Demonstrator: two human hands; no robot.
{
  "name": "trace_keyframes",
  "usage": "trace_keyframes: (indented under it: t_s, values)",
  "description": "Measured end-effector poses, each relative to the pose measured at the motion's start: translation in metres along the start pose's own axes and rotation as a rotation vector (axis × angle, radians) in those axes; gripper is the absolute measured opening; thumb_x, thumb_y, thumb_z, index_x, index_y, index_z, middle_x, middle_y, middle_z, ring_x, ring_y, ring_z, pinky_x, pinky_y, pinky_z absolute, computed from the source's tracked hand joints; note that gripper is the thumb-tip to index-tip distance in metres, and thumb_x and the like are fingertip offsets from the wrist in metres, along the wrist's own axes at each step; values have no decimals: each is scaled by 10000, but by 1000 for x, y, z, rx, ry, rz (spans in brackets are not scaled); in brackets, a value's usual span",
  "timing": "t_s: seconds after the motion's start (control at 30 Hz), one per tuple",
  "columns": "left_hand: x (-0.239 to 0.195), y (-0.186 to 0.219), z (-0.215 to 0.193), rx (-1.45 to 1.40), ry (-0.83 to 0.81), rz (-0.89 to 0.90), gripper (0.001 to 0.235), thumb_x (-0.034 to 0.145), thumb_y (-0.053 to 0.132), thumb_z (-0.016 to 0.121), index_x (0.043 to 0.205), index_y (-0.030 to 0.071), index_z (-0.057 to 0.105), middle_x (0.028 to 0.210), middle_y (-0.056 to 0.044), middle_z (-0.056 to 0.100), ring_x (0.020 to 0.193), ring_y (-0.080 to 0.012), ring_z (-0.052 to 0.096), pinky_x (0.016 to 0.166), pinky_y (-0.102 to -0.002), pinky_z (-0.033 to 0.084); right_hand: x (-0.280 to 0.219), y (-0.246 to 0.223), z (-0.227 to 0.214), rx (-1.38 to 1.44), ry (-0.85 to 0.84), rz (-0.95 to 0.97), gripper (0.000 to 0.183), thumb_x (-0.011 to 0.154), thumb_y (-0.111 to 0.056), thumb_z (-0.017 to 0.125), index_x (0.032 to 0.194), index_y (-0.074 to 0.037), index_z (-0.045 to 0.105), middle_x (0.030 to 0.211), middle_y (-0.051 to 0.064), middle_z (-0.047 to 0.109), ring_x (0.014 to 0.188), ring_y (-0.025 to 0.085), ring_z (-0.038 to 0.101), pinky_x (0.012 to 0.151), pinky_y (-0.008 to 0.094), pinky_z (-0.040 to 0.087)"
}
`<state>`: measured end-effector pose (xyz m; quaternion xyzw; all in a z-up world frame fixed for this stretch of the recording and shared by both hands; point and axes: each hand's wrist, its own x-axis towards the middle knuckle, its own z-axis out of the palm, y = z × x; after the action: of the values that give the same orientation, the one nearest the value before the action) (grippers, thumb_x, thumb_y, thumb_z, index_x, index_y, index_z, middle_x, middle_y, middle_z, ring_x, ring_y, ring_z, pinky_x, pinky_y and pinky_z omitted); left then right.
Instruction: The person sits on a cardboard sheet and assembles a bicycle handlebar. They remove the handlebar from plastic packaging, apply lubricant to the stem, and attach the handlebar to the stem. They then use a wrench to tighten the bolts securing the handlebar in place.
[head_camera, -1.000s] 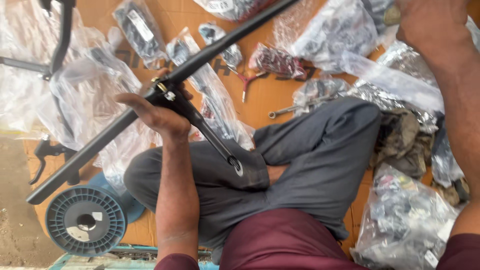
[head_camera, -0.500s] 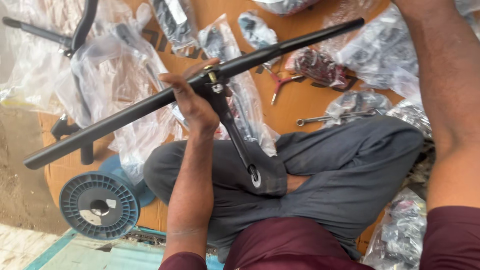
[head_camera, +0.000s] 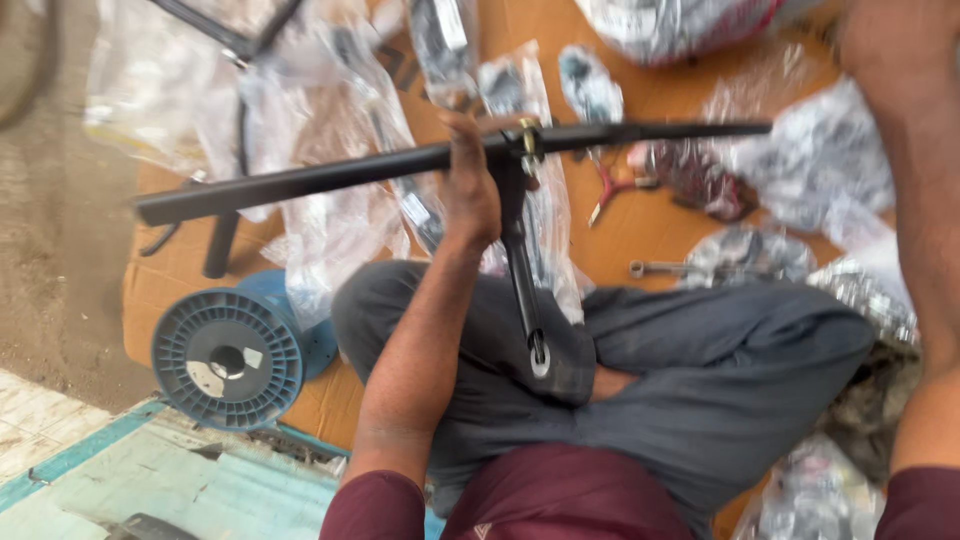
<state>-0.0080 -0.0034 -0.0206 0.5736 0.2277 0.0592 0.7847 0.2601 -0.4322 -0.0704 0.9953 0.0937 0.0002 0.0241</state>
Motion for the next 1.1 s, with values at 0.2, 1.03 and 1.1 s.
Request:
trace_keyframes:
  t_s: [0.2, 1.03, 1.1]
  values:
    - [-1, 25, -1, -69, -12, -9, 950, 899, 824, 373, 1101, -31, 733, 767, -77, 670, 573, -146, 656, 516, -292, 555, -74, -63, -36, 52, 112, -73, 207, 1035, -182, 586, 870, -59, 609, 773, 153, 615, 696, 333, 616, 767, 537, 498]
    - [-61, 140, 29, 421, 12, 33, 804, 897, 747, 472, 719, -12, 667, 612, -85, 628, 496, -190, 641, 454, -384, 541, -250, -147, 8, 738, -286, -512, 295, 805, -97, 620, 1078, -23, 702, 915, 164, 700, 845, 289, 689, 760, 410, 551]
    - [-53, 144, 39, 569, 13, 47, 811, 890, 785, 411, 714, 43, 686, 630, -77, 665, 572, -200, 678, 550, -411, 536, -244, -159, -23, 1152, -443, -383, 322, 864, -85, 603, 1173, -36, 680, 934, 146, 678, 817, 228, 655, 730, 362, 557]
